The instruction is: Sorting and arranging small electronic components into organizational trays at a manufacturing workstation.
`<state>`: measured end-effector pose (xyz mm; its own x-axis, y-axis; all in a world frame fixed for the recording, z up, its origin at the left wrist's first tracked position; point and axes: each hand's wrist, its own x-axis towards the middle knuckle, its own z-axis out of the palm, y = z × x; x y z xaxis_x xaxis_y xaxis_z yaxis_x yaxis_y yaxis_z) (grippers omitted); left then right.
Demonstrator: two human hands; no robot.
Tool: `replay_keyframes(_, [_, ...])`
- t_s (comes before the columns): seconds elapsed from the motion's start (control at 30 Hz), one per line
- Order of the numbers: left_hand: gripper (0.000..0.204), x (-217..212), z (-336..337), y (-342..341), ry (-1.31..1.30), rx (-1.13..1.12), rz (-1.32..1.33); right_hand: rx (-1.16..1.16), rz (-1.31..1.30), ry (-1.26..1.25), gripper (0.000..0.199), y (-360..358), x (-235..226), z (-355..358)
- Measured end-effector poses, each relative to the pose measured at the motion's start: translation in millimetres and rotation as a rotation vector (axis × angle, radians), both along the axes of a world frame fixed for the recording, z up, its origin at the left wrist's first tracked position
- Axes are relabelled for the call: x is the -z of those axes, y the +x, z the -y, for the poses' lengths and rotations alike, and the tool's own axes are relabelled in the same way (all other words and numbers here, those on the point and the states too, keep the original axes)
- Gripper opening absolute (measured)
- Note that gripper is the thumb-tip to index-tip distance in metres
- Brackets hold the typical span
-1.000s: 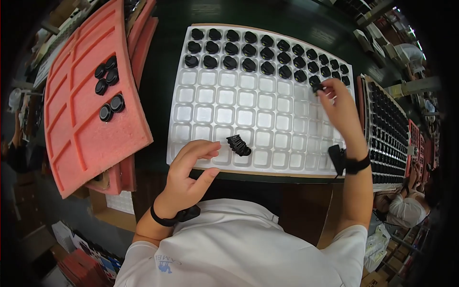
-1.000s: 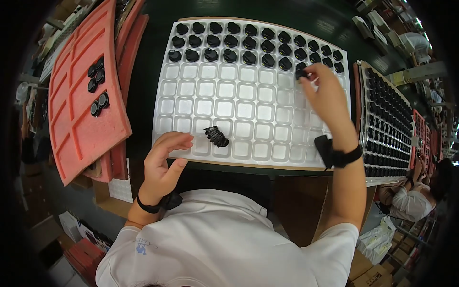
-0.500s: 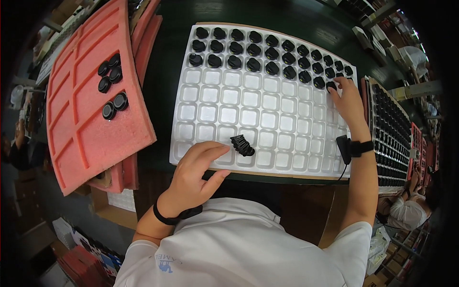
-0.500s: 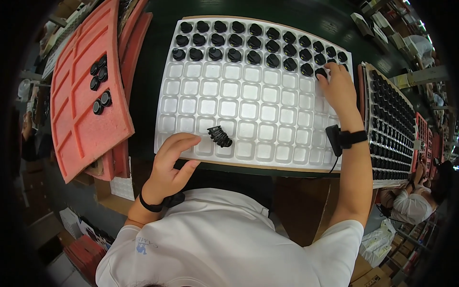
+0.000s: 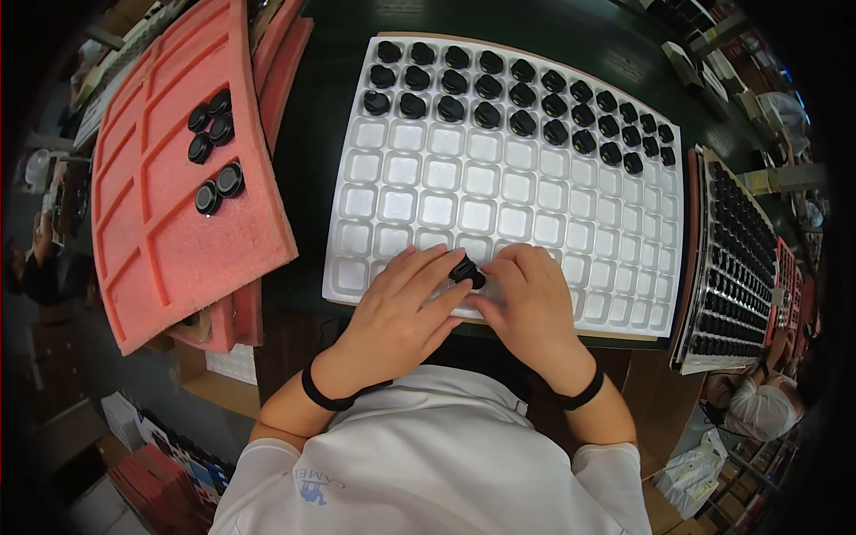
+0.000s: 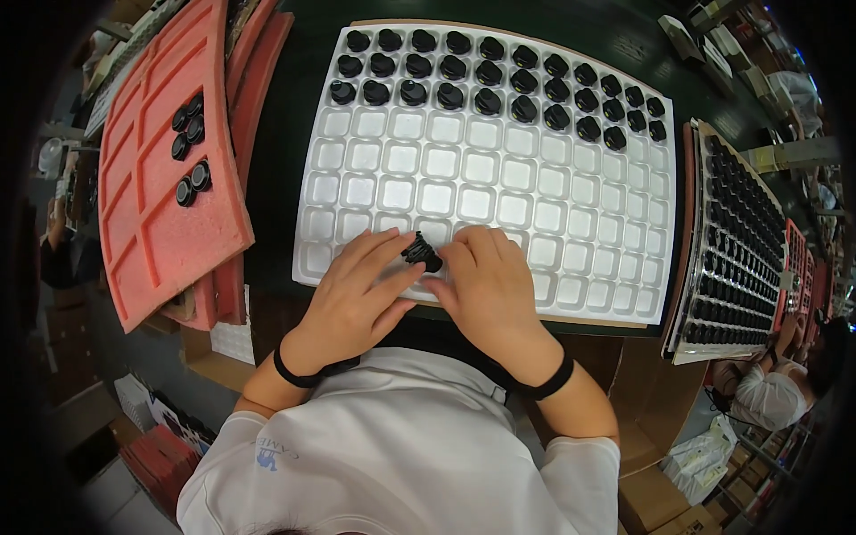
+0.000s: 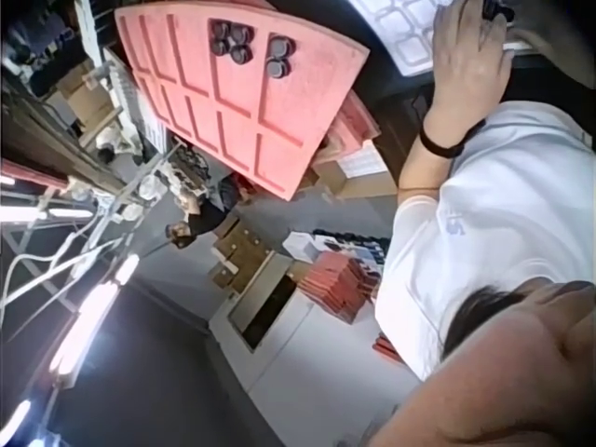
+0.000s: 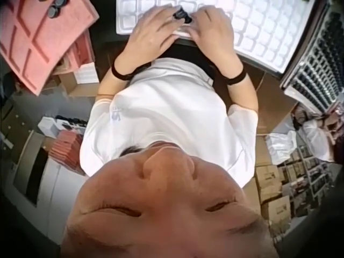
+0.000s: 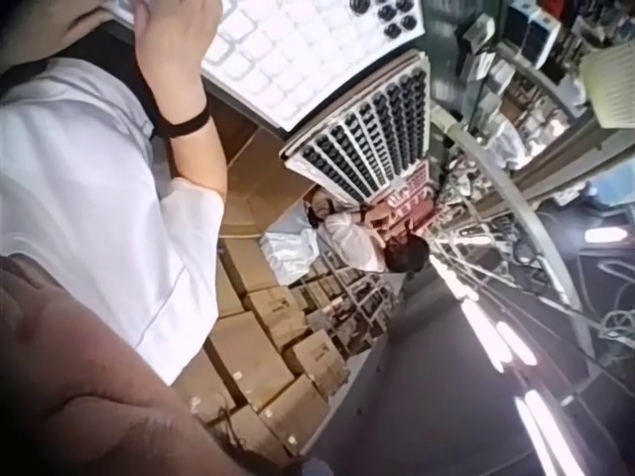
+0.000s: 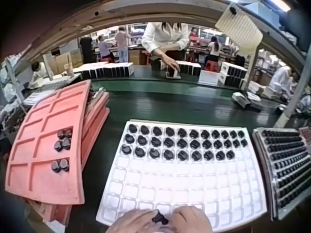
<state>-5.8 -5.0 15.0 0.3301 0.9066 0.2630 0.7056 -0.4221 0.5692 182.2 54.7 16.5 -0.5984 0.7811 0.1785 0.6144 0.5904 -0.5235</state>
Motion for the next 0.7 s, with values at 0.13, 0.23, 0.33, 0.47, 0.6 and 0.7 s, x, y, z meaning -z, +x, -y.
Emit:
replay_keyframes(0.13, [0.038, 3, 0, 0, -0.018, -0.001, -0.073, 0.003, -0.063, -0.001, 0.032, 4, 12, 1])
replay_keyframes(0.23, [0.038, 4, -1, 1, -0.024, 0.001, -0.081, 0.005, -0.202, -0.137, 0.029, 12, 9, -1])
replay_keyframes(0.33, [0.038, 2, -2, 1, -0.026, -0.004, -0.079, 0.007, -0.392, -0.33, 0.027, 13, 8, -1])
replay_keyframes(0.47, [0.037, -6, 1, -8, -0.033, 0.003, -0.034, -0.014, -0.746, -0.697, 0.025, 9, 9, 1])
replay_keyframes(0.6, [0.036, -40, 13, -32, -0.009, 0.05, 0.067, -0.08, -0.971, -0.937, 0.027, 5, 5, 3])
replay_keyframes(0.7, [0.033, -78, 22, -61, -0.057, 0.058, 0.04, -0.077, -0.974, -0.935, 0.027, 10, 7, 3])
